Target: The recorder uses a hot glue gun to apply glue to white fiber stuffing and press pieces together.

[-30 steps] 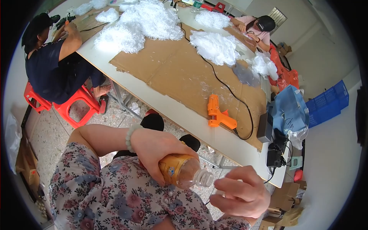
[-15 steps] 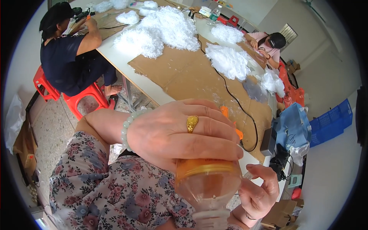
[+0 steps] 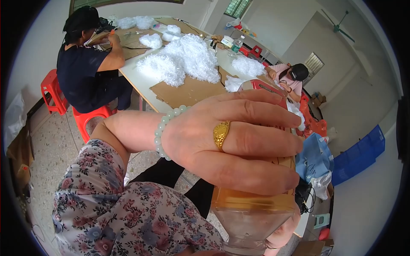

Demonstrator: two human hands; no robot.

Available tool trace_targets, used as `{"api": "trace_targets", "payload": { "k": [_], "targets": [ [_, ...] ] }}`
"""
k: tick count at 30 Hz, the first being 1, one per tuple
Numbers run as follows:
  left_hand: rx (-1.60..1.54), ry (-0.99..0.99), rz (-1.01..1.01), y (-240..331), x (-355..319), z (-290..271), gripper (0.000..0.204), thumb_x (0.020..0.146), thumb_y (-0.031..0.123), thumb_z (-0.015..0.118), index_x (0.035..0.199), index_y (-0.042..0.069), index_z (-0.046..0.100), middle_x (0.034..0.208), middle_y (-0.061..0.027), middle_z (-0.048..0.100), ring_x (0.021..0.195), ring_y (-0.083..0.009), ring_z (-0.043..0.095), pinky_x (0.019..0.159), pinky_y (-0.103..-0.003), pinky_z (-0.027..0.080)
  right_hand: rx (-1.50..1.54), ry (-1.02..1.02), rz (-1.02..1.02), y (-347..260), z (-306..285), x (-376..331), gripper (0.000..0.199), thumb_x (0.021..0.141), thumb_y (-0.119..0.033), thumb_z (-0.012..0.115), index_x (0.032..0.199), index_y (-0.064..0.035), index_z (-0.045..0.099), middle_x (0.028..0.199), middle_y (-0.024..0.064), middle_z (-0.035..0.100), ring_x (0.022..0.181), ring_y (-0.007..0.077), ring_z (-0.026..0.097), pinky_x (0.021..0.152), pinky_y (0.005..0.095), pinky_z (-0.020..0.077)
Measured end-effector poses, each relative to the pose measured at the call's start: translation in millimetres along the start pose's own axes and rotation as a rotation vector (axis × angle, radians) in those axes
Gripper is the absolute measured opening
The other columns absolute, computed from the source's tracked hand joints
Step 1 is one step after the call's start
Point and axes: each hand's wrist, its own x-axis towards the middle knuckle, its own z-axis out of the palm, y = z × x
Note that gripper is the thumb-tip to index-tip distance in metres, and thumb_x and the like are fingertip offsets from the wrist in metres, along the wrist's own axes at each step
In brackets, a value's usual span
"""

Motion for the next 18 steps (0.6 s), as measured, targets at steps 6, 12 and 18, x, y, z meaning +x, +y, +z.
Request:
{"api": "trace_targets", "payload": {
  "k": [6, 12, 18],
  "targets": [
    [0.027, 0.038, 0.064, 3, 15, -3, 0.041, 0.075, 0.024, 0.073, 0.110, 0.020, 0.050, 0.108, -0.0137, 0.059, 0.101, -0.0409, 0.057, 0.090, -0.055, 0.043, 0.056, -0.105, -0.085, -3, -16, 10, 0.043, 0.071, -0.028, 0.075, 0.099, 0.0019, 0.063, 0.104, 0.0225, 0.063, 0.086, 0.0368, 0.064, 0.071, 0.0397, 0.0504],
    [0.082, 0.031, 0.100, 11, 34, -10, 0.040, 0.075, 0.024, 0.073, 0.108, 0.020, 0.049, 0.107, -0.0138, 0.059, 0.102, -0.0410, 0.057, 0.091, -0.056, 0.041, 0.099, -0.095, -0.123, -13, -21, 10, 0.038, 0.072, -0.024, 0.074, 0.096, 0.0027, 0.062, 0.099, 0.0223, 0.063, 0.082, 0.0379, 0.064, 0.069, 0.0380, 0.0505],
    [0.091, 0.025, 0.122, 17, 41, -16, 0.039, 0.076, 0.023, 0.072, 0.108, 0.020, 0.049, 0.107, -0.0141, 0.059, 0.102, -0.0416, 0.057, 0.092, -0.057, 0.041, 0.066, -0.086, -0.159, -25, -26, 9, 0.035, 0.069, -0.020, 0.075, 0.093, 0.0029, 0.062, 0.096, 0.0213, 0.064, 0.084, 0.0384, 0.064, 0.070, 0.0387, 0.0507]
  ]
}}
